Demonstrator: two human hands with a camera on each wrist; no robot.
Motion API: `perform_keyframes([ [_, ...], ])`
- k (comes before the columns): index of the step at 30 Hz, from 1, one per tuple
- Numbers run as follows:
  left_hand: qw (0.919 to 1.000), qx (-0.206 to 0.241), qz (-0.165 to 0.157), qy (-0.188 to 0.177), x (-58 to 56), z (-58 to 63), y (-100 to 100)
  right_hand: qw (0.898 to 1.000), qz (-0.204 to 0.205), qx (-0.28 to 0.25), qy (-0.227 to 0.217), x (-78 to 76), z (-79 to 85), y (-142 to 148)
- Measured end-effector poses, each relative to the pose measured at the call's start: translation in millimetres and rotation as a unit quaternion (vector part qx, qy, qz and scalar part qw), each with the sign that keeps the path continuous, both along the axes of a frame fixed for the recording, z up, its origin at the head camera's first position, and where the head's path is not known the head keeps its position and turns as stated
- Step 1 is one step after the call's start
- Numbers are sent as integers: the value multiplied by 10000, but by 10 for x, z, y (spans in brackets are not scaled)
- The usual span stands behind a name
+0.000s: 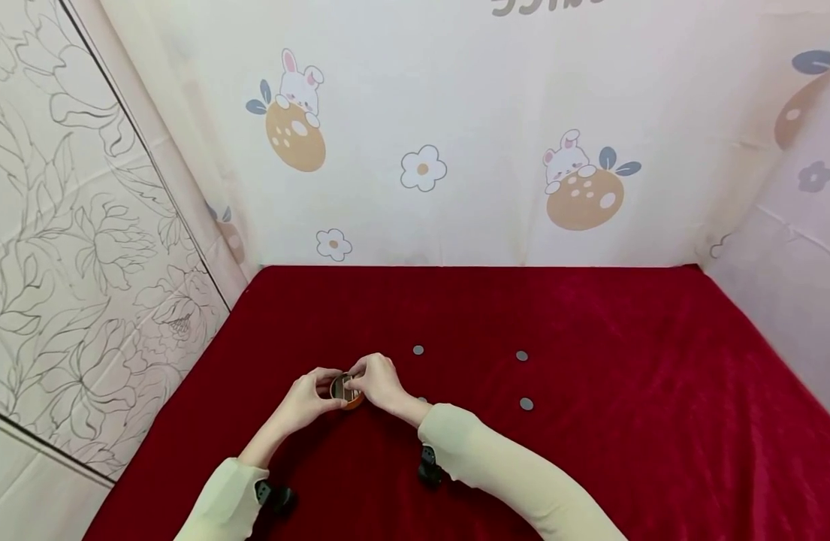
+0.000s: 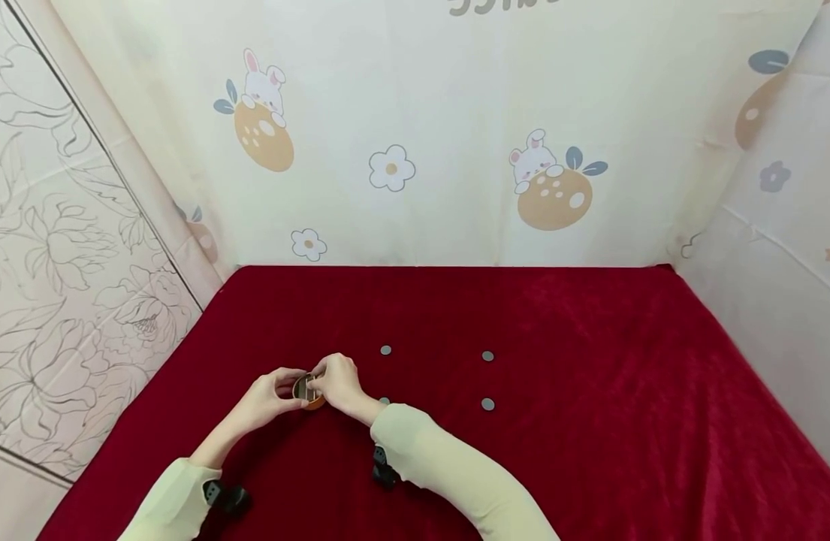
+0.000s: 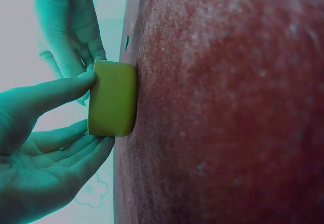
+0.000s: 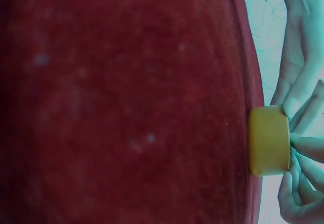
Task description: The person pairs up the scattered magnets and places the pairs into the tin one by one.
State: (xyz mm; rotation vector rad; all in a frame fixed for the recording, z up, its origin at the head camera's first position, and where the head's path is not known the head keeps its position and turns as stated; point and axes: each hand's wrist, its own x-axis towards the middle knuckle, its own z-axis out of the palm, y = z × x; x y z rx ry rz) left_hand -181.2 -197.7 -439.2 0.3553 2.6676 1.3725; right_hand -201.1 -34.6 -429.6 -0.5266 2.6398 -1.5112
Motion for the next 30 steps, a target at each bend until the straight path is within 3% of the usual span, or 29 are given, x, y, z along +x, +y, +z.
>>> perform_keyframes([
  [5, 10000, 81, 2, -43, -1, -22, -3, 9995, 7, 186, 267, -27, -56, 15],
  [11, 10000, 63, -38, -33, 0, -16, -3, 10000, -25, 80, 8, -58, -40, 81],
  [18, 9996, -152, -224, 45, -1, 61, 8, 9963, 756, 296, -293, -37, 134, 253],
  [23, 9969, -678, -260, 305, 3, 113, 57, 9884, 1366, 469, -471, -13, 239, 434],
  [26, 9930, -1021, -274, 535, 13, 142, 116, 9842, 1593, 575, -512, 8, 288, 551],
  [30, 9903, -1124, -372, 730, 24, 180, 207, 9811, 1745, 667, -503, 38, 315, 701],
])
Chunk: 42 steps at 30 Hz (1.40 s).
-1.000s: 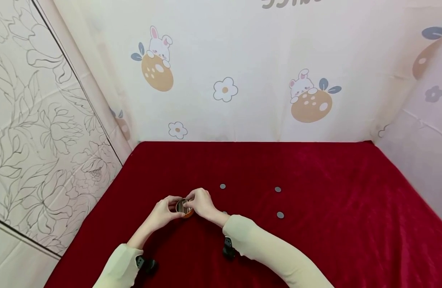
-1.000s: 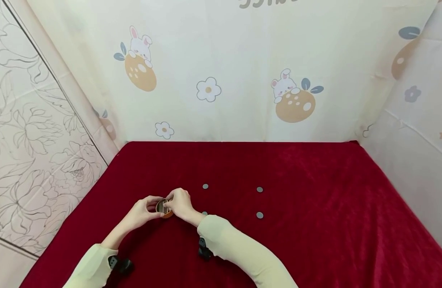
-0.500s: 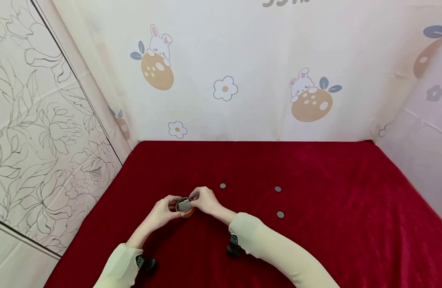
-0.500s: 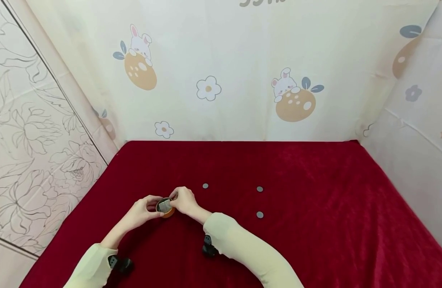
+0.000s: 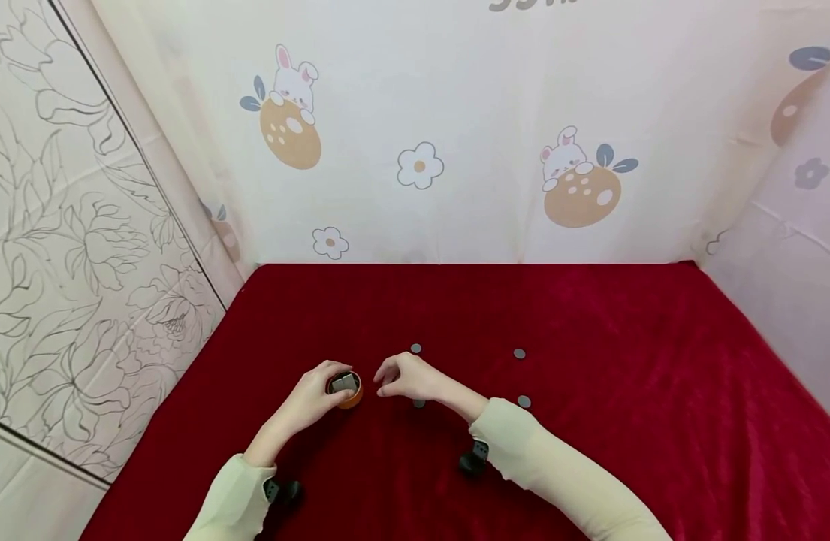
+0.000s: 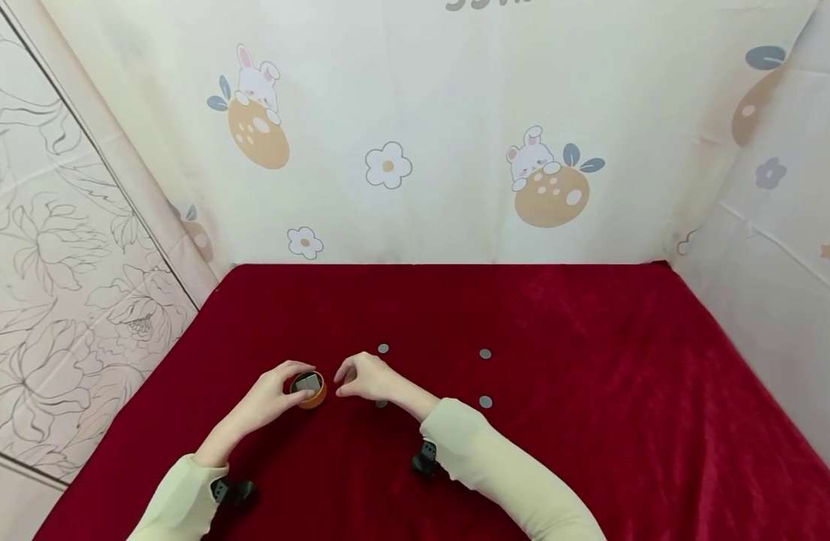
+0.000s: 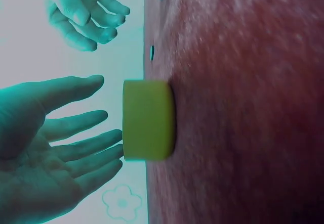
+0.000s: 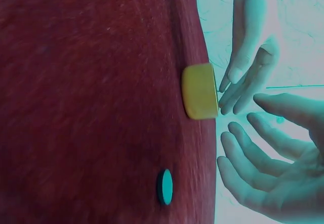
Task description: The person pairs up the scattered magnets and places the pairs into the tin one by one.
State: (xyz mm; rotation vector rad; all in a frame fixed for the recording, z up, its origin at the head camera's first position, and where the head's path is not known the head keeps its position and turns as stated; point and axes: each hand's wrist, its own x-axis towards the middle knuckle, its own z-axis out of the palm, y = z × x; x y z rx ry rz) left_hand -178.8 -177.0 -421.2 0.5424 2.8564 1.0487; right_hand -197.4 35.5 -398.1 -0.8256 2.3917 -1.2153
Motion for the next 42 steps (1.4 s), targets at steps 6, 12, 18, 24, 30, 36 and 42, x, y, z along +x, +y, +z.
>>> perform_keyframes([
  [6, 9991, 179, -272, 256, 4, 27, 112, 9999, 115, 124, 38, 65, 17, 200],
  [12, 9975, 160, -636, 268, -10, 55, 243, 9998, 183, 97, -80, 130, 43, 425],
  [18, 9934, 71, -1126, 183, -35, 64, 391, 9995, 26, 165, 250, 158, 44, 670],
  [24, 9882, 118, -1529, 8, -67, 52, 526, 9995, -134, 145, 253, 188, 45, 916],
  [30, 9842, 71, -1769, -23, -100, 38, 644, 9991, -297, 114, 278, 181, 16, 1190],
  [36, 9809, 105, -1939, -113, -119, 25, 743, 9984, -463, 198, 240, 189, -5, 1459],
  [42, 9776, -64, -2103, -88, -151, -22, 826, 9974, -579, 374, 188, 218, -28, 1637],
])
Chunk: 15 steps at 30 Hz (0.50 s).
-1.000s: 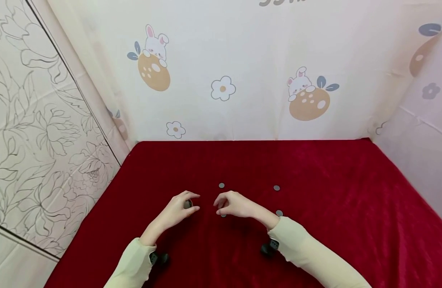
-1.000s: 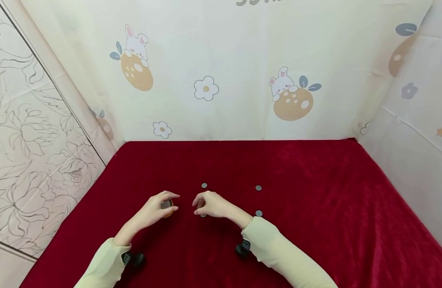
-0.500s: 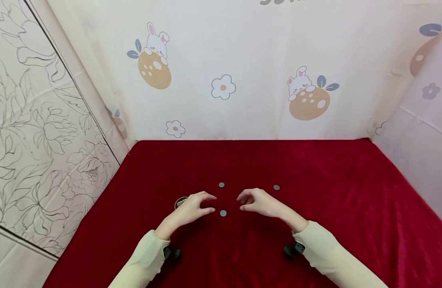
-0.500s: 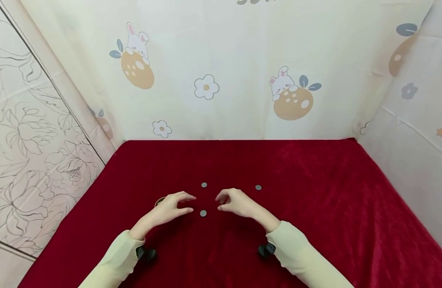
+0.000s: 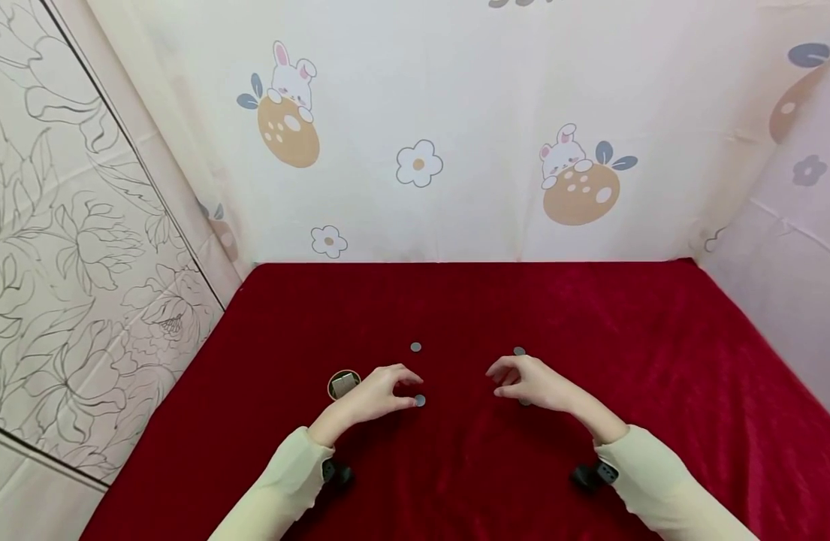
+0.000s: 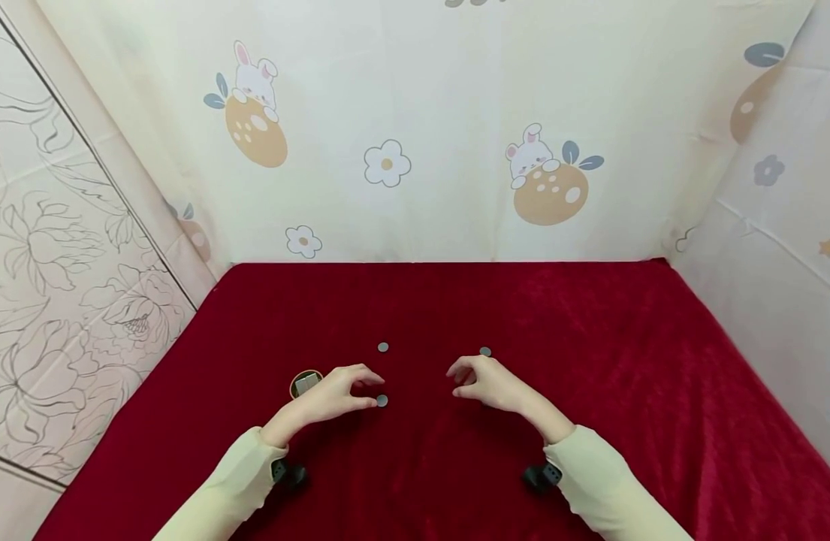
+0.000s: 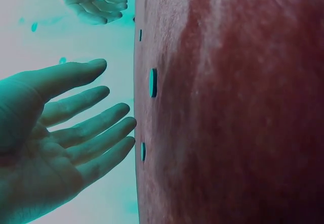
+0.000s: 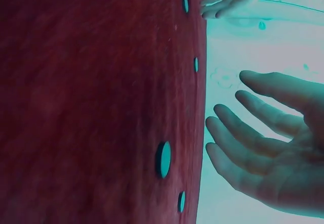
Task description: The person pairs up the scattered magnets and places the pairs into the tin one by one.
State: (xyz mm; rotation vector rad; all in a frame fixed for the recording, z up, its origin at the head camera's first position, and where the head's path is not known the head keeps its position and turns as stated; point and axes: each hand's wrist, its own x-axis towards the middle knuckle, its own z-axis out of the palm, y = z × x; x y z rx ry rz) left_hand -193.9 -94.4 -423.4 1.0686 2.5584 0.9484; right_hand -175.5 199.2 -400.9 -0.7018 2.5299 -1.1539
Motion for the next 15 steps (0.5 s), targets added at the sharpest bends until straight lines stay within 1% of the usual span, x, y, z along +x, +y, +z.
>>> perform_keyframes([
  [4, 9999, -116, -113, 0, -9, -20, 55, 9993, 78, 227, 272, 20, -9, 75],
  [7, 9996, -197, -201, -8, -18, -32, 98, 9984, 94, 433, 339, 38, -17, 132],
  [10, 9993, -276, -254, 17, -30, -47, 139, 9983, 48, 522, 252, 51, -31, 184],
  [15, 9988, -398, -269, 97, -45, -79, 175, 9986, 94, 495, 155, 43, -71, 243],
])
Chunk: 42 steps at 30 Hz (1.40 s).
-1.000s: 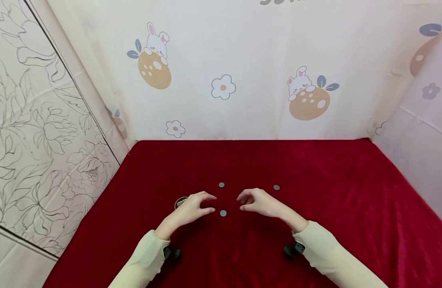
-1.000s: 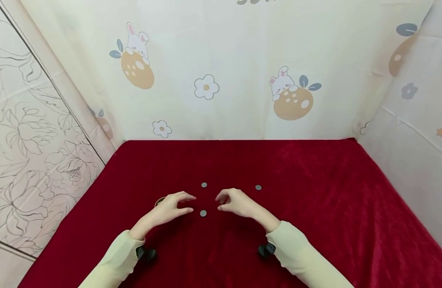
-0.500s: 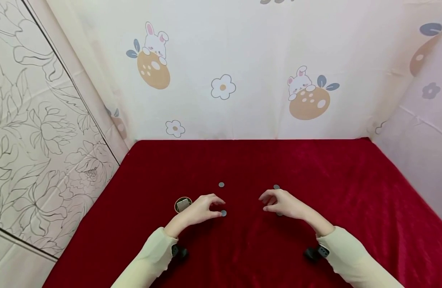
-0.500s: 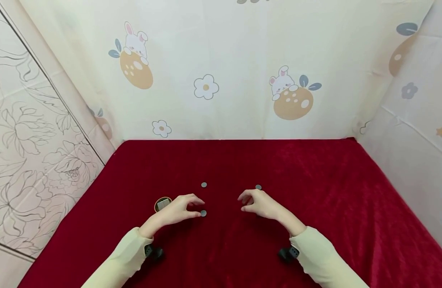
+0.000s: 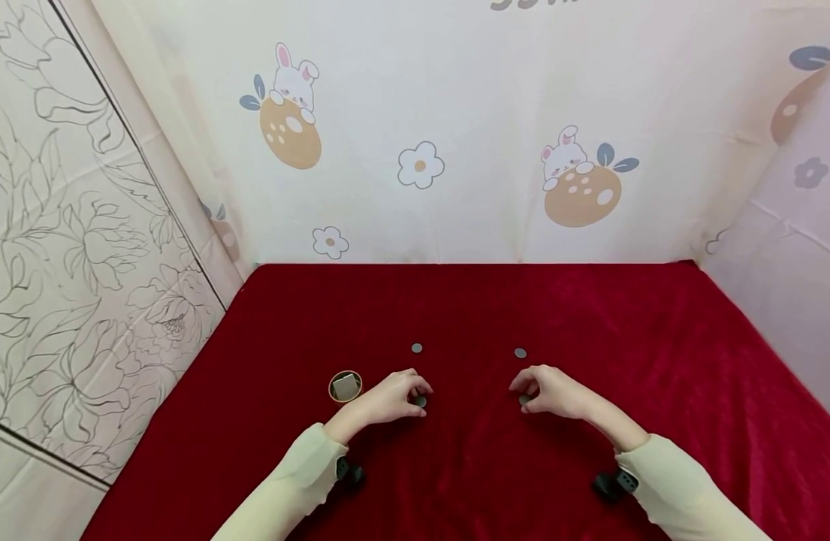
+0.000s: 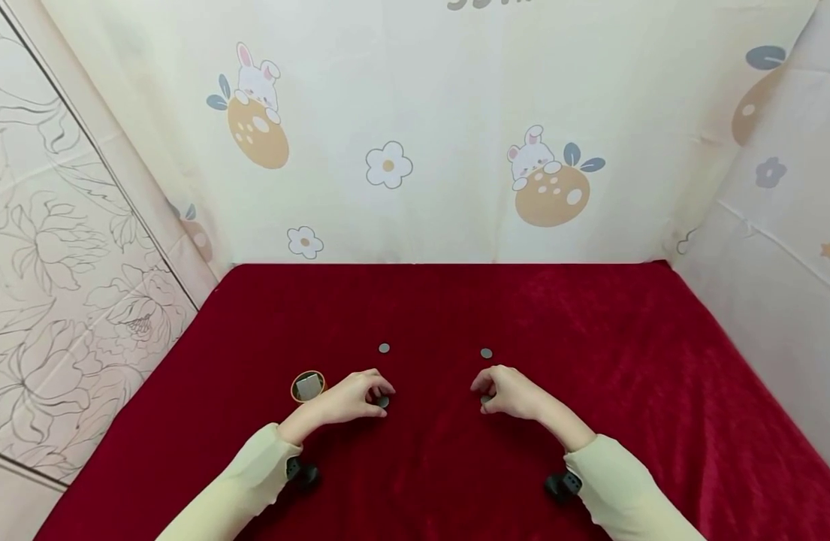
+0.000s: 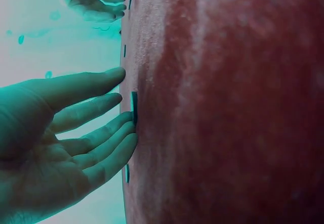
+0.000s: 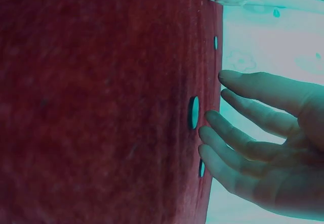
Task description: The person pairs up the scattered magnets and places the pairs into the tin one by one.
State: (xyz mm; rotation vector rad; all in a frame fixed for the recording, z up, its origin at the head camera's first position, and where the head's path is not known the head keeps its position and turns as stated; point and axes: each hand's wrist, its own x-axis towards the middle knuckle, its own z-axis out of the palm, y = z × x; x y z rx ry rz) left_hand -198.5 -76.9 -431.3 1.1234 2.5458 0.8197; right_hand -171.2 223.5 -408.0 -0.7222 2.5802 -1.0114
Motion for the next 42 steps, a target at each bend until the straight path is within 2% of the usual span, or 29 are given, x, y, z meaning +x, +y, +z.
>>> perform_keyframes([
  [5, 10000, -76, 5, -56, -30, -34, 0, 9999, 47, 20, -113, -21, -57, 21],
  [10, 9997, -196, 7, -175, -72, -52, 2, 9997, 40, 176, 133, -36, -108, 22],
  [16, 9995, -256, 98, -155, -109, -65, 26, 9992, -82, 287, 267, -47, -137, 37],
  [28, 9991, -329, 174, -190, -130, -49, 58, 9987, -40, 273, 434, -92, -145, 15],
  [42, 9986, -400, 229, -244, -106, -42, 233, 9989, 226, 52, 402, -119, -130, -225],
])
